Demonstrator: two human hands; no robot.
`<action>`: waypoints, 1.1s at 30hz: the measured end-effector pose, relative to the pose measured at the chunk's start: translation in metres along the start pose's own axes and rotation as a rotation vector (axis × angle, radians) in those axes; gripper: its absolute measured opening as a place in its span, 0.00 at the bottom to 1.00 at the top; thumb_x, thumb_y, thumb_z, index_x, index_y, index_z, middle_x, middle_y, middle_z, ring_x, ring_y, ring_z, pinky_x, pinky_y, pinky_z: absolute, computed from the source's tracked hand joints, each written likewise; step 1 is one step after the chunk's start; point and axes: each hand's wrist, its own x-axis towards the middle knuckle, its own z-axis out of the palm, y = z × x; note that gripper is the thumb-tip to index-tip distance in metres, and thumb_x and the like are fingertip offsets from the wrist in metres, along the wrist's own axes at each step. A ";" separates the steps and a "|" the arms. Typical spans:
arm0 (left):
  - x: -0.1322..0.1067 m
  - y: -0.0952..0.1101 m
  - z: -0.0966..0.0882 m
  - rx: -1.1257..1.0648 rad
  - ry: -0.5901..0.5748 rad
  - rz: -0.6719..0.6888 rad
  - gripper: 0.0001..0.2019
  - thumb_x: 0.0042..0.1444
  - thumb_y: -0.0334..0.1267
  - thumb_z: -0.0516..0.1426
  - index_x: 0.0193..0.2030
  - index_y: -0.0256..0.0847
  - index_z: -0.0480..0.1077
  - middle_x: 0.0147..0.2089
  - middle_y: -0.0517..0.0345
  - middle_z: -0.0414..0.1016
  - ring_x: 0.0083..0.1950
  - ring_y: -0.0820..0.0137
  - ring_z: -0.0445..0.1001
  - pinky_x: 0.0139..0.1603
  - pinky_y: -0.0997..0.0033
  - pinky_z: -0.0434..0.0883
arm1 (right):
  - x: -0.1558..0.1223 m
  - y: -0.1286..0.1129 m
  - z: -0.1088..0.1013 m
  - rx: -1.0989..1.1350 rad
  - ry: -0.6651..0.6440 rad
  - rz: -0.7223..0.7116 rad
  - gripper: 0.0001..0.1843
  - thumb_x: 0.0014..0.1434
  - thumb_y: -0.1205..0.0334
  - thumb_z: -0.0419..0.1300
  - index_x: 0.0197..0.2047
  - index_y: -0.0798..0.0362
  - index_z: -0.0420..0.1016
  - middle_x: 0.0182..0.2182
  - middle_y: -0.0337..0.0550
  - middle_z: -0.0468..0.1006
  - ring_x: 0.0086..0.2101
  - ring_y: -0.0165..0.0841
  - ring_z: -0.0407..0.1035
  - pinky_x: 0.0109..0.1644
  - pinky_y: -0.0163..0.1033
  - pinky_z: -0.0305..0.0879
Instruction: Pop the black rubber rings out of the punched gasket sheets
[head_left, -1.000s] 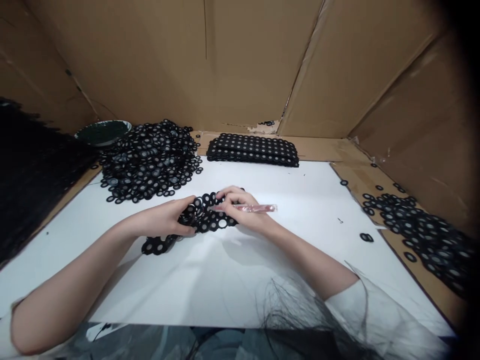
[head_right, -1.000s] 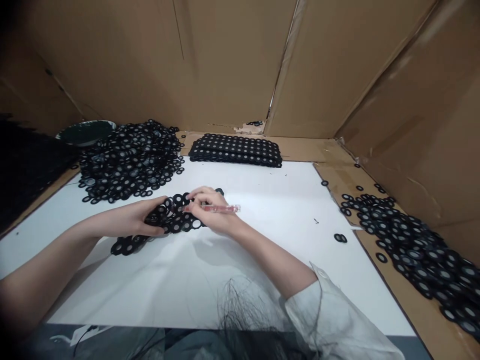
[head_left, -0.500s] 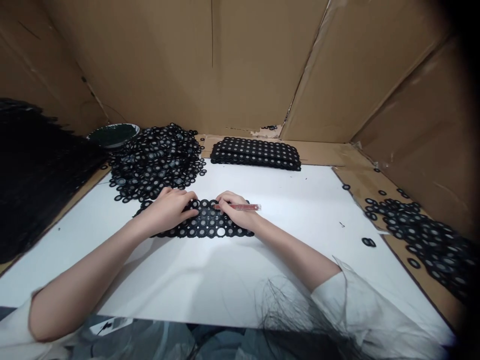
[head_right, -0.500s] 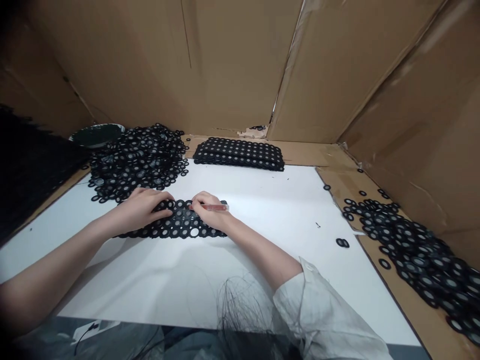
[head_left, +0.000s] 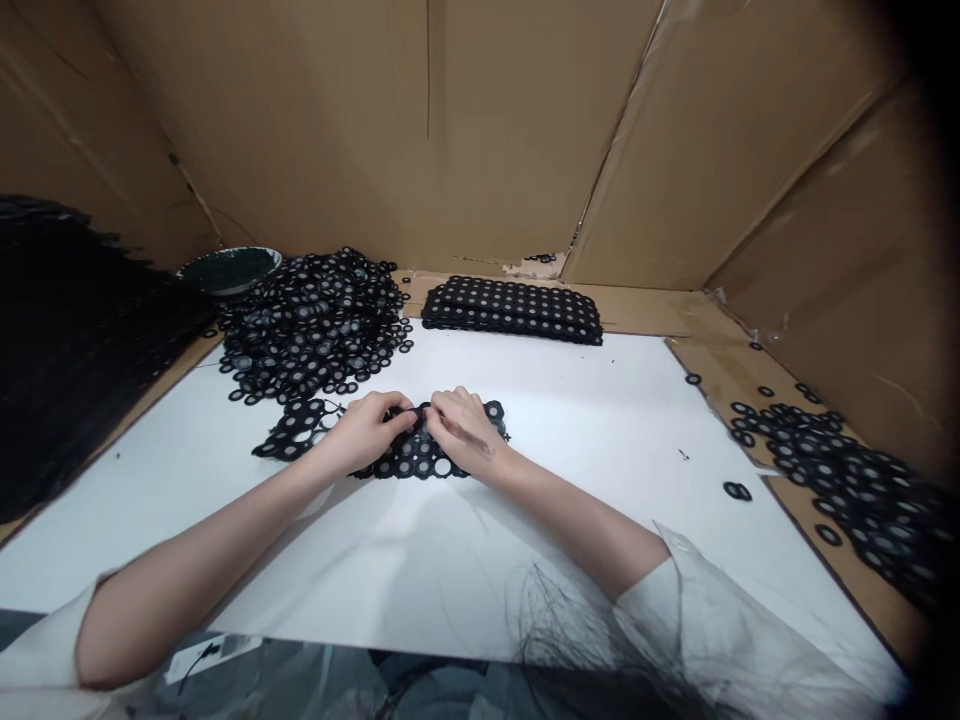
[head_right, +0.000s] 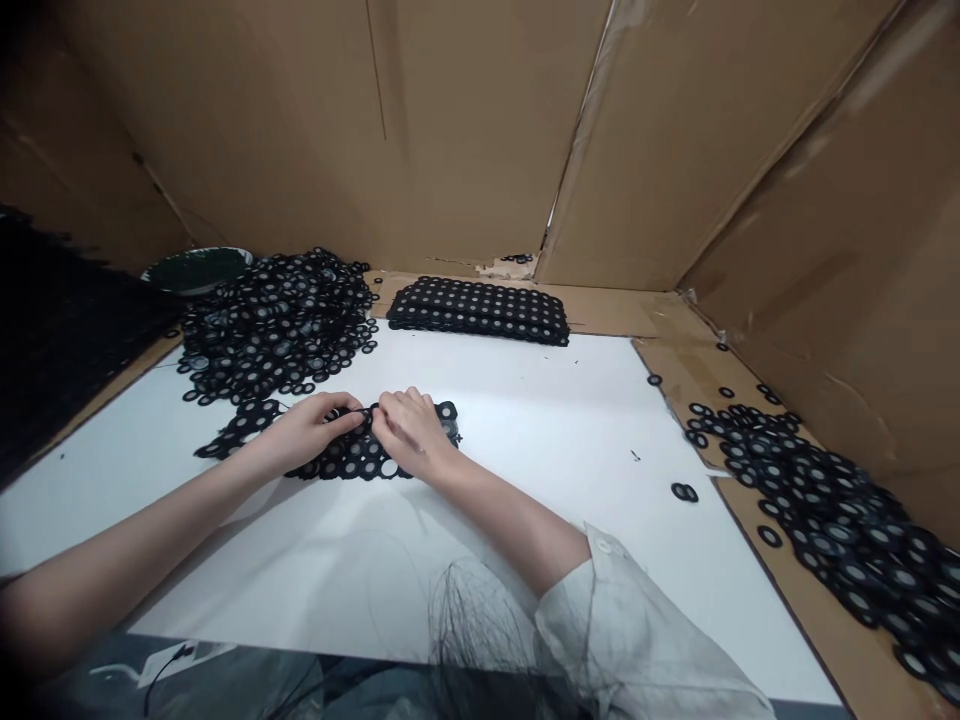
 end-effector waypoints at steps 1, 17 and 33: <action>0.000 -0.002 -0.002 -0.017 -0.017 -0.007 0.12 0.51 0.44 0.46 0.33 0.41 0.67 0.34 0.58 0.72 0.39 0.65 0.68 0.41 0.67 0.62 | 0.001 0.001 -0.002 0.045 -0.019 0.055 0.13 0.58 0.59 0.43 0.23 0.52 0.57 0.23 0.38 0.64 0.33 0.33 0.59 0.37 0.38 0.53; 0.007 -0.020 -0.006 -0.108 -0.093 -0.004 0.11 0.50 0.41 0.48 0.36 0.40 0.66 0.37 0.59 0.71 0.39 0.66 0.68 0.40 0.69 0.63 | -0.007 0.005 -0.015 0.002 0.228 -0.089 0.15 0.62 0.57 0.41 0.46 0.52 0.63 0.30 0.42 0.71 0.34 0.31 0.65 0.42 0.38 0.57; 0.000 -0.018 0.002 -0.123 -0.068 0.118 0.11 0.52 0.43 0.47 0.33 0.39 0.64 0.33 0.59 0.70 0.36 0.67 0.67 0.38 0.68 0.62 | 0.006 0.009 -0.009 -0.510 -0.021 -0.678 0.15 0.61 0.70 0.40 0.46 0.61 0.63 0.32 0.48 0.71 0.36 0.34 0.64 0.39 0.38 0.61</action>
